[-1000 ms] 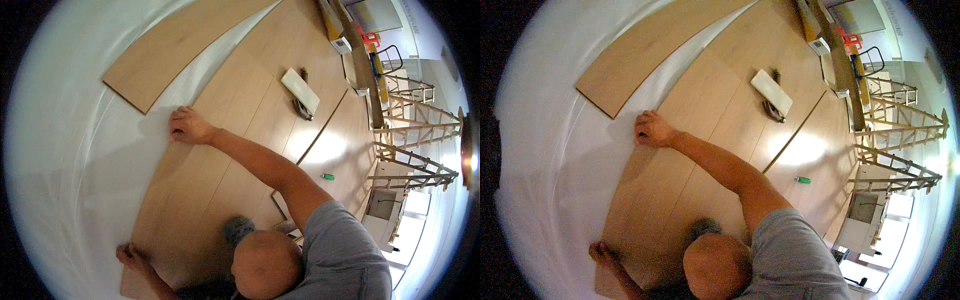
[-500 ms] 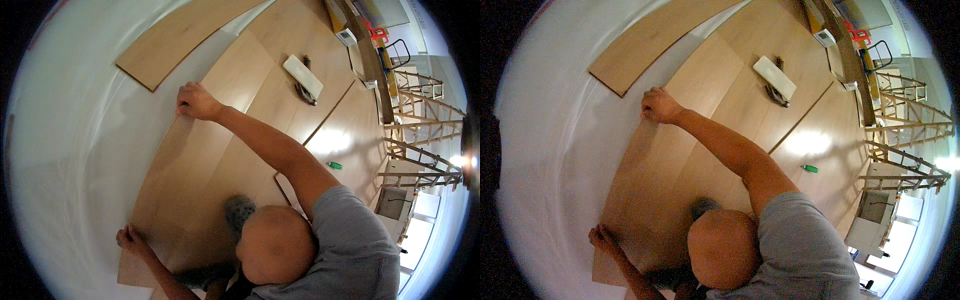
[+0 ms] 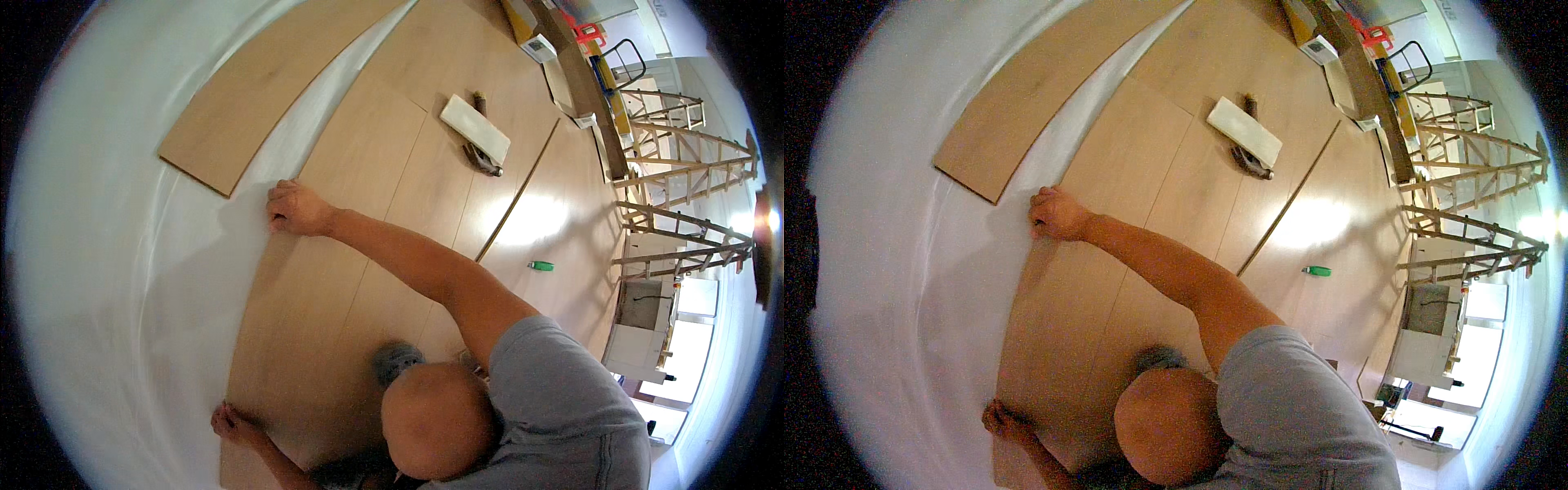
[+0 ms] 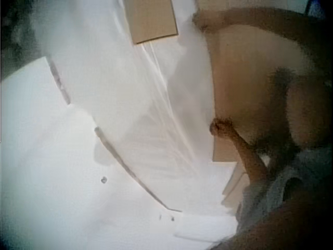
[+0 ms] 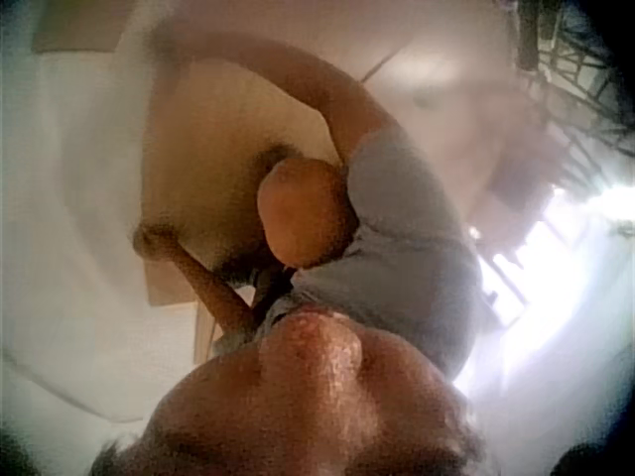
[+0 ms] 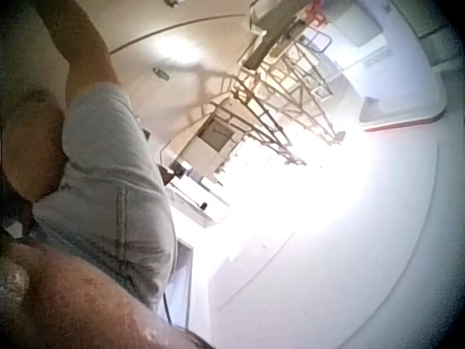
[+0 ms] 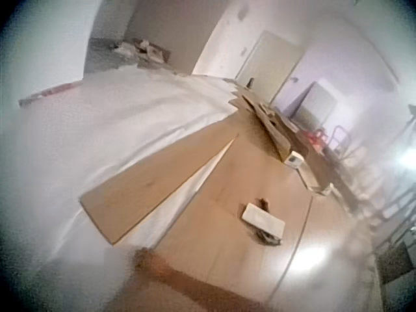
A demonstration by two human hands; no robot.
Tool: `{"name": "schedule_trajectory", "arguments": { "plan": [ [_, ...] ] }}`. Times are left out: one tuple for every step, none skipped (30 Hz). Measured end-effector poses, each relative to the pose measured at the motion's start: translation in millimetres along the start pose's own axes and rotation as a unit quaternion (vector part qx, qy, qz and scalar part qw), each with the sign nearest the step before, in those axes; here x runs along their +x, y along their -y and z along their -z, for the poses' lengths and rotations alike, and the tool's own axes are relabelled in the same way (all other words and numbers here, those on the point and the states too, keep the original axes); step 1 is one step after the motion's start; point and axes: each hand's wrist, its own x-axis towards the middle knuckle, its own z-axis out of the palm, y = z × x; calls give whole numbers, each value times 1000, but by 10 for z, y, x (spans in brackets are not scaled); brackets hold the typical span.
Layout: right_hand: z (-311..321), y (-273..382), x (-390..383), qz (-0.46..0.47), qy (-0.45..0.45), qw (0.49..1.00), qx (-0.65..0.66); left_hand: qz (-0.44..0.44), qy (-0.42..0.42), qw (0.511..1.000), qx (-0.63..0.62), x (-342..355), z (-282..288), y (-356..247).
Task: The person unboxes floor planks, aligns them on a white underlay, and secures them into place using a hammer and a tapping block.
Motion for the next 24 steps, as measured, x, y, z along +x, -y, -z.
{"name": "schedule_trajectory", "arguments": {
  "plan": [
    [26, 21, -25, -5, 4, 1000, -6, 32, 4, 999, -20, 3, -16, -20],
    [53, 27, -47, -9, 8, 1000, -11, 65, 7, 997, -40, -24, -14, -40],
    [41, 28, -19, 4, -1, 1000, -2, 96, 4, 994, -57, 29, 66, -98],
    [27, 35, 7, 18, -9, 1000, 8, 100, 1, 992, -73, 7, 39, -18],
    [13, 47, 29, 33, -18, 999, 18, 104, -2, 991, -90, -65, -43, 118],
    [-8, 34, 55, 40, -20, 999, 11, 108, -8, 989, -103, -98, -26, 205],
    [-10, -45, -36, 35, -21, 999, 3, 95, 1, 989, -113, -60, 54, 24],
    [-28, -90, -90, 30, -24, 999, -3, 81, 11, 989, -120, 61, 164, -382],
    [-33, -63, -32, 25, -26, 999, -12, 70, 11, 989, -128, 160, 256, -629],
    [-47, -8, 7, 19, -25, 999, -20, 85, 1, 990, -116, 168, 264, -588],
    [-60, 47, 43, 13, -25, 999, -28, 99, -8, 990, -104, 163, 221, -473],
    [-42, 26, 18, 4, -27, 999, -26, 113, -10, 989, -98, 135, 166, -428],
    [-17, 2, 8, -5, -28, 999, -25, 95, 2, 992, -83, 142, 187, -465],
    [-9, 0, -39, -16, -30, 999, -24, 77, 15, 995, -68, 159, 224, -495],
    [26, 66, -65, -16, -40, 999, -15, 59, 25, 997, -51, 154, 291, -491],
    [95, 179, -22, -12, -53, 999, -3, 59, 7, 998, -35, 130, 394, -441],
    [158, 297, 6, -8, -66, 998, 10, 58, -10, 998, -18, 97, 509, -398],
    [226, 375, 45, 2, -69, 998, 8, 54, -31, 998, -1, 125, 607, -394],
    [272, 427, 38, 8, -74, 997, 5, 82, -27, 996, -20, 149, 679, -455],
    [287, 481, 63, 14, -80, 997, 5, 110, -23, 993, -38, 154, 736, -550],
    [89, 340, -36, -15, -60, 998, -15, 103, 1, 993, -51, 159, 698, -607],
    [-193, -92, -291, -61, -39, 996, -53, 89, 47, 992, -78, 121, 501, -761],
    [-214, -394, -318, -91, -24, 992, -88, 52, 82, 991, -88, 88, 298, -704],
    [-126, -77, -36, -61, -35, 996, -63, 25, 24, 995, -89, 70, 374, -463]
  ]
}}
